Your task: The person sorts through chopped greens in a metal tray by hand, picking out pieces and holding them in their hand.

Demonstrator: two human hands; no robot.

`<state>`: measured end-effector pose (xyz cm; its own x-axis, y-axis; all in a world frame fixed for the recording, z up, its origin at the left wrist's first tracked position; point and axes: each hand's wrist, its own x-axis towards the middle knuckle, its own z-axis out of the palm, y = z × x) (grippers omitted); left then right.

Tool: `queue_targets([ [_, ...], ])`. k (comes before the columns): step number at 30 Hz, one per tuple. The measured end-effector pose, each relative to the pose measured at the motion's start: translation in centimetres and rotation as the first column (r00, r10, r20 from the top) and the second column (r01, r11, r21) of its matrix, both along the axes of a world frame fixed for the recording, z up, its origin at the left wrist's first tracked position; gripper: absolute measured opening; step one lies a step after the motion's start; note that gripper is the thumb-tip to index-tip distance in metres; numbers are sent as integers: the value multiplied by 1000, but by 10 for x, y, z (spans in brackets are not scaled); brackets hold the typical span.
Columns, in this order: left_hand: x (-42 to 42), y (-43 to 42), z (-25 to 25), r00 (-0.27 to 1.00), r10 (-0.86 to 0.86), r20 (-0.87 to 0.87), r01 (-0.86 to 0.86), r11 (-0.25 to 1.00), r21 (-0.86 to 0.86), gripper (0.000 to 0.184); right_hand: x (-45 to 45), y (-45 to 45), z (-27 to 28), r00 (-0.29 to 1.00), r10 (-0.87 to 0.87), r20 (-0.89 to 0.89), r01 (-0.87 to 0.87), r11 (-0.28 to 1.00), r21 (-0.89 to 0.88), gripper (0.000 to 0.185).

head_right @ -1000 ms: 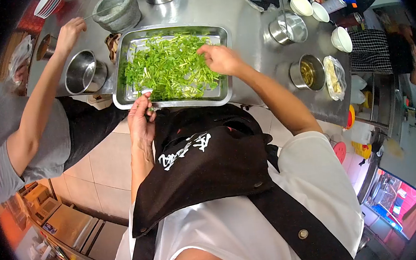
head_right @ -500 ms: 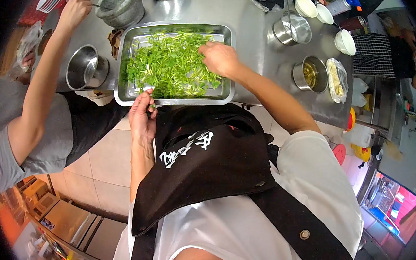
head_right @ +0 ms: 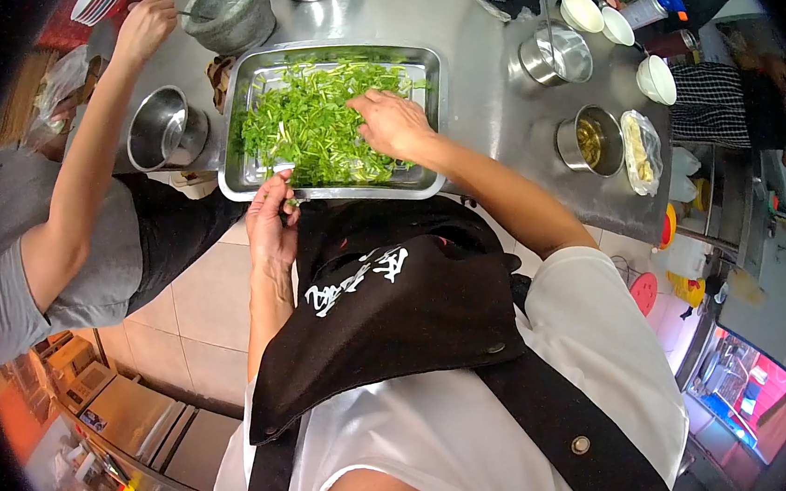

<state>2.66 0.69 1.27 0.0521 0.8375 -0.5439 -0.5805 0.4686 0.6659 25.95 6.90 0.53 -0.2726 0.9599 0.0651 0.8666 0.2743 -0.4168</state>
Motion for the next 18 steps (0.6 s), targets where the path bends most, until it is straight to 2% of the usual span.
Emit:
queue_targets([
  [3, 0, 0, -1, 1000, -2, -10, 2, 1000, -10, 21, -3, 2, 15, 999, 51, -20, -55, 916, -396, 26],
  [4, 0, 0, -1, 1000, -1, -15, 1, 1000, -16, 21, -1, 0, 8, 992, 44, -121, -79, 951, -298, 24],
  [10, 2, -1, 2, 1000, 9, -4, -9, 1000, -18, 22, -20, 7, -1, 998, -6, 64, 14, 991, -136, 25],
  [13, 0, -1, 3, 1000, 10, 14, -9, 1000, -22, 21, -31, -13, 0, 957, 284, -54, -287, 905, -314, 25],
  [14, -1, -1, -2, 1000, 13, 24, -13, 1000, -20, 19, -30, -22, 4, 905, 412, -108, -426, 881, -205, 26],
  [15, -2, -1, -2, 999, 11, 35, -10, 1000, -9, 18, -28, -28, 11, 896, 419, -149, -444, 859, -256, 26],
  [18, -4, -2, -5, 998, 10, 57, -10, 1000, 3, 18, -9, -31, 12, 965, 258, -37, -260, 951, -168, 26],
])
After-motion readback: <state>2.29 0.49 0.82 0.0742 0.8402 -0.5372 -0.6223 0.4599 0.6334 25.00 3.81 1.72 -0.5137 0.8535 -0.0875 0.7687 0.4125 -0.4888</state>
